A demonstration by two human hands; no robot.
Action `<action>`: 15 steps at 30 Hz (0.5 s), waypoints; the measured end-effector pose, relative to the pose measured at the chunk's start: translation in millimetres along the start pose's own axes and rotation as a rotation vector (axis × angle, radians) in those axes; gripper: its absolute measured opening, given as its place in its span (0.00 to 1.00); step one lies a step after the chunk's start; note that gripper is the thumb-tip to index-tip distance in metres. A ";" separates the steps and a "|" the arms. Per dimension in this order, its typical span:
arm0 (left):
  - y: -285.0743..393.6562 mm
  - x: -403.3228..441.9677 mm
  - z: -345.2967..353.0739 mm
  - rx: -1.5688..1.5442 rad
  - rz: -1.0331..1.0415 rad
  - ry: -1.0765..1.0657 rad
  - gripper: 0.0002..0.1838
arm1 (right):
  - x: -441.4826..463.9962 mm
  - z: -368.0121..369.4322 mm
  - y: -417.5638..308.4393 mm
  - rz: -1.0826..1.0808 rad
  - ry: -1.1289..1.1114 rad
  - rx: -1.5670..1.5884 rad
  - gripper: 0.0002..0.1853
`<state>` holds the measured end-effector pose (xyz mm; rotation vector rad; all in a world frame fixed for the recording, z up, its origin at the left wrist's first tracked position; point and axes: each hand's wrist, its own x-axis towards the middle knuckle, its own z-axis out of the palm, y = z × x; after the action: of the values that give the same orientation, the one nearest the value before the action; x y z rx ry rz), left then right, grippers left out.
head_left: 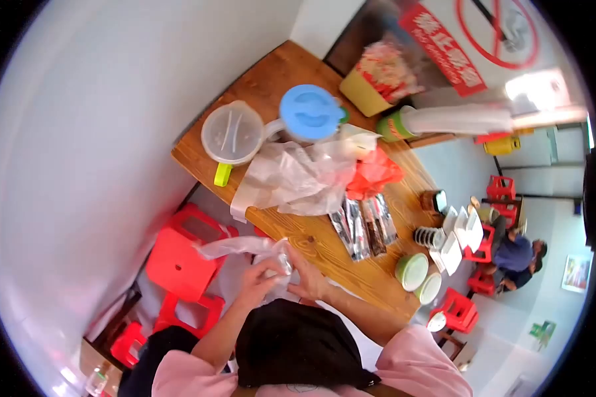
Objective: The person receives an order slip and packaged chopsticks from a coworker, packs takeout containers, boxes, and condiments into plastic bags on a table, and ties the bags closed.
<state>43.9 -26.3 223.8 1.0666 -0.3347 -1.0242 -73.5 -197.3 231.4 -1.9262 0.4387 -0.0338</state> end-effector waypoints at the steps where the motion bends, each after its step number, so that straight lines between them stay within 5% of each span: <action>1: 8.2 9.8 8.7 0.064 -0.036 -0.089 0.12 | -7.6 -4.1 -11.6 0.052 0.018 0.111 0.26; 4: 40.1 53.3 45.6 0.029 -0.298 -0.042 0.19 | 6.2 -46.8 -44.9 0.344 0.183 0.347 0.14; 5: 52.2 66.7 63.4 0.025 -0.177 -0.058 0.21 | 11.6 -59.4 -41.8 0.146 0.360 0.206 0.15; 6: 63.0 79.5 80.9 0.018 -0.053 -0.073 0.24 | 20.4 -78.5 -40.8 0.376 0.416 0.427 0.10; 7: 71.1 86.8 91.6 0.012 0.070 -0.087 0.27 | 33.5 -104.4 -37.8 0.372 0.561 0.241 0.09; 9: 64.8 98.9 91.9 0.315 0.127 -0.113 0.32 | 70.4 -153.2 -33.9 0.192 0.752 0.500 0.11; 11: 58.4 112.2 99.2 0.570 0.191 -0.102 0.35 | 111.3 -175.8 -33.1 0.018 0.774 0.587 0.20; 12: 57.1 119.5 107.4 0.677 0.228 -0.076 0.35 | 125.5 -180.4 -21.1 0.126 0.711 0.445 0.24; 14: 35.1 141.5 97.3 0.898 0.340 -0.011 0.41 | 177.1 -165.5 6.5 0.118 0.611 0.710 0.26; 15: 15.6 150.5 86.6 1.060 0.319 0.105 0.42 | 197.3 -152.0 31.6 0.141 0.612 0.537 0.26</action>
<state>72.8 -196.9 244.6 1.9185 -0.9878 -0.4545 66.7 -405.6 227.1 -1.3222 0.8716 -0.6013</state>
